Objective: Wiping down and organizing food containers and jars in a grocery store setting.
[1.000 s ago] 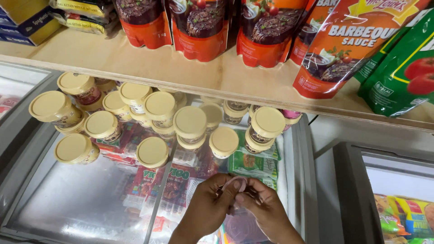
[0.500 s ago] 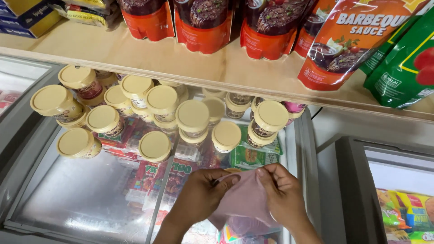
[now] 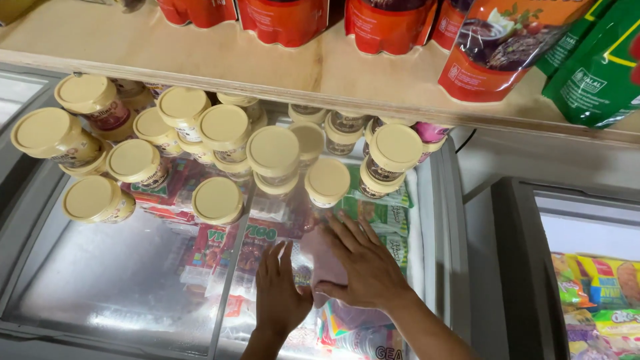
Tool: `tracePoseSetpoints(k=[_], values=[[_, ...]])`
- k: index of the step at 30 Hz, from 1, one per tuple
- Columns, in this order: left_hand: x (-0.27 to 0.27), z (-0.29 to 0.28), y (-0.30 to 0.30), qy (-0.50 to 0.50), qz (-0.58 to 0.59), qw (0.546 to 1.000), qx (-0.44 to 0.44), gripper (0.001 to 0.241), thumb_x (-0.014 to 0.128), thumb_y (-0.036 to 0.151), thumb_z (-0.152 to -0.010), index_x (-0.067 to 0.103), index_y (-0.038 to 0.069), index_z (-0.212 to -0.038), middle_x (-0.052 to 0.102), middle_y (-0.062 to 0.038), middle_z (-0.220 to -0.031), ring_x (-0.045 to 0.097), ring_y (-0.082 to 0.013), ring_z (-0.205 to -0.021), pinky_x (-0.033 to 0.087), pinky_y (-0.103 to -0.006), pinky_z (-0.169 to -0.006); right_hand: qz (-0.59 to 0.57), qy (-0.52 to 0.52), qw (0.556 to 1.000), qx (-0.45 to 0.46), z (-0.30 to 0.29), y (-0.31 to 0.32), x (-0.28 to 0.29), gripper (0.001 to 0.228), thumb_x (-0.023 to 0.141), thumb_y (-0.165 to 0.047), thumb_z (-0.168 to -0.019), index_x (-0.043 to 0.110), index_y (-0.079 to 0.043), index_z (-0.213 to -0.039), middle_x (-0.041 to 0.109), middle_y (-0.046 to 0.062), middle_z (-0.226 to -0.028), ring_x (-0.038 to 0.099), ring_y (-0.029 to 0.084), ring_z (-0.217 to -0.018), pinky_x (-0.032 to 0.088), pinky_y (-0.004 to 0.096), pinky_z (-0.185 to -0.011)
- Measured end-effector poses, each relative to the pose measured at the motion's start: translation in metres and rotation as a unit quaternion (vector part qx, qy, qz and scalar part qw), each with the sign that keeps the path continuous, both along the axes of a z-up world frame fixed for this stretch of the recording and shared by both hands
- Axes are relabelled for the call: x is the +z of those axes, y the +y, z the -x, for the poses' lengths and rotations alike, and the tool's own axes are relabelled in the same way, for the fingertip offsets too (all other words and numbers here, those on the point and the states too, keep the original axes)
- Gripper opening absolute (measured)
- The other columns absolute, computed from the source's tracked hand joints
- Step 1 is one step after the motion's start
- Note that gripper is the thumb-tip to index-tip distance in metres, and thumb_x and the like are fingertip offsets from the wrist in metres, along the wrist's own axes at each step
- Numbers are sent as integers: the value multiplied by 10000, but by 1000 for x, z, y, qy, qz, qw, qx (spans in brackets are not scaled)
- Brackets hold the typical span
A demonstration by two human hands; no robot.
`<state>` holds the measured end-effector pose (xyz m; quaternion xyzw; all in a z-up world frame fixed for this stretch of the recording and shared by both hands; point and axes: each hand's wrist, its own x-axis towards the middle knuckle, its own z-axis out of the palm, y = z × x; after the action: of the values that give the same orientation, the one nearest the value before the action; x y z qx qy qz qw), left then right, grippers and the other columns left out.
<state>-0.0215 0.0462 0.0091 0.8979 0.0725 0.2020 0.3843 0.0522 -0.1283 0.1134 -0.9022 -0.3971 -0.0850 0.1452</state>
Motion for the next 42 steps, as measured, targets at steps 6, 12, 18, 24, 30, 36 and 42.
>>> tracePoseSetpoints(k=[6, 12, 18, 24, 30, 36, 42], values=[[-30, 10, -6, -91, 77, 993, -16, 760, 576, 34, -742, 446, 33, -1491, 448, -246, -1509, 386, -444, -1449, 310, -543, -1221, 24, -23, 999, 30, 10, 11, -33, 944, 741, -498, -800, 392, 89, -1451, 348, 292, -1557, 298, 423, -1474, 188, 528, -1223], [-33, -7, -15, -37, -64, 997, -34, 674, 697, 208, -755, 462, -24, -1342, 353, -315, -1532, 246, -541, -1472, 235, -637, -1180, -1, -125, 991, 40, 20, 13, -60, 754, 710, -359, -877, 479, 52, -1465, 459, 225, -1546, 406, 366, -1465, 261, 499, -1233], [-28, -18, -26, -6, 15, 997, -78, 459, 701, 308, -808, 669, 191, -1251, 599, -153, -1367, 509, -395, -1334, 434, -504, -1106, -143, -74, 987, 13, 31, 14, -64, 480, 698, -290, -960, 600, -104, -1391, 580, 115, -1543, 518, 270, -1486, 352, 445, -1283], [-17, -32, -26, -9, 69, 991, -112, 405, 712, 359, -854, 694, 194, -1224, 743, -74, -1258, 691, -291, -1236, 528, -434, -1063, -207, 29, 978, -15, 15, 20, -8, 736, 659, -331, -929, 429, -21, -1555, 420, 226, -1622, 398, 410, -1511, 292, 528, -1243], [-3, -30, -26, -73, 51, 991, -100, 533, 748, 358, -790, 655, 135, -1265, 699, -100, -1270, 654, -310, -1197, 477, -474, -1019, -49, 111, 991, 50, -1, 12, -20, 913, 774, -361, -809, 328, -130, -1572, 259, 211, -1631, 294, 437, -1470, 299, 521, -1169], [-5, -33, -28, -138, 32, 986, -87, 643, 778, 356, -737, 621, 87, -1299, 661, -119, -1280, 624, -325, -1164, 433, -505, -982, -19, 236, 971, 42, -10, 17, 6, 997, 727, -146, -780, 215, -189, -1635, 188, 133, -1714, 257, 370, -1545, 321, 454, -1201], [-20, -27, -35, -160, 15, 985, -59, 602, 783, 426, -794, 619, 92, -1267, 644, -110, -1292, 618, -318, -1192, 412, -510, -1057, -50, 309, 948, -67, -4, 26, 0, 1073, 786, -257, -816, 94, -199, -1634, 67, 142, -1716, 239, 358, -1519, 385, 417, -1119]])
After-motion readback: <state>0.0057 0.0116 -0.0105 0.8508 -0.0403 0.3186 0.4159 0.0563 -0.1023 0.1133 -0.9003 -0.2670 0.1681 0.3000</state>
